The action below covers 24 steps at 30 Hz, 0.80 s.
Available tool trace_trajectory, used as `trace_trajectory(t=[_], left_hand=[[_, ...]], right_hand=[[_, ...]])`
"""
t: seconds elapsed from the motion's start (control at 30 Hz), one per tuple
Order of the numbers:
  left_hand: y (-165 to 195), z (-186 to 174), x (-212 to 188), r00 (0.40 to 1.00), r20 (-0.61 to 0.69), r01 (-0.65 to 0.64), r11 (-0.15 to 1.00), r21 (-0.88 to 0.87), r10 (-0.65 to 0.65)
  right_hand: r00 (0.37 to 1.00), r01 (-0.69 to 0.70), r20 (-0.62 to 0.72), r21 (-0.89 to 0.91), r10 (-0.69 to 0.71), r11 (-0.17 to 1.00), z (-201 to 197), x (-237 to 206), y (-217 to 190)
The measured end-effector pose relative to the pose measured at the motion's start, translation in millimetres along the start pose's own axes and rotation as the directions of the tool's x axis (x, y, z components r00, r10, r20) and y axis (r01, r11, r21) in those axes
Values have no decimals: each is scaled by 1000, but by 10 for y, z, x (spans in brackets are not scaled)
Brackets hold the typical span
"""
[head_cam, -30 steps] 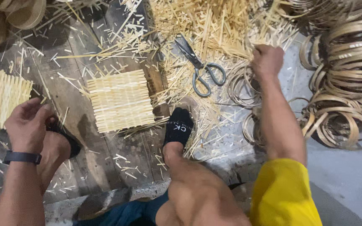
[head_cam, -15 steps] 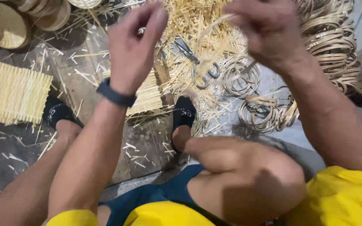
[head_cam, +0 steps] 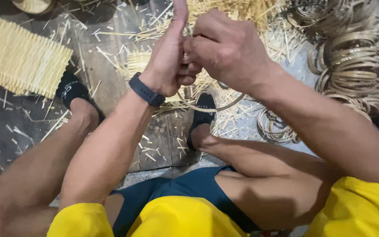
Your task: The person sits on the floor assembling bamboo steamer baskets. They press a woven bamboo mat into a round bamboo rim, tap it seated with a wooden mallet block, trim excess bamboo strips with scissors, and set finished baskets aside before starting the next one.
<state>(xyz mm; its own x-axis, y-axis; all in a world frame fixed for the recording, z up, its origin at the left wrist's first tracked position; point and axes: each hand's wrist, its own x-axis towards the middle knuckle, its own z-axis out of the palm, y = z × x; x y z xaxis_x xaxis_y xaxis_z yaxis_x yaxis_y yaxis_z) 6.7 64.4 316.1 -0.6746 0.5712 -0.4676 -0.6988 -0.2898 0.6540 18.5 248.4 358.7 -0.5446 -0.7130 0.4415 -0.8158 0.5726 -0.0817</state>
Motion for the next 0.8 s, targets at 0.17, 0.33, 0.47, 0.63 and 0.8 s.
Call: trace_trajectory(t=[0.17,0.33,0.47,0.63,0.8], left_hand=[[-174,-281,55,963,-270,2,998,-61,-18],[-277,-724,119,988,-96,-138,974,-179,122],[-257,-1063,152,911,-194,-404,689,-601,365],[-118,-1361,78,967,-118,-253,840,-480,224],[-7,-1436,83,982,-182,-105,944,-312,49]], right_hand=[[993,-105,-59,-21,103,994,371,83,-148],[886,-420,45,498,461,759,580,172,27],[617,-410,447,885,648,-220,781,26,132],[533,-120,574,779,622,-616,1255,-167,19],[544,-135,658,681,520,-720,1450,-140,13]])
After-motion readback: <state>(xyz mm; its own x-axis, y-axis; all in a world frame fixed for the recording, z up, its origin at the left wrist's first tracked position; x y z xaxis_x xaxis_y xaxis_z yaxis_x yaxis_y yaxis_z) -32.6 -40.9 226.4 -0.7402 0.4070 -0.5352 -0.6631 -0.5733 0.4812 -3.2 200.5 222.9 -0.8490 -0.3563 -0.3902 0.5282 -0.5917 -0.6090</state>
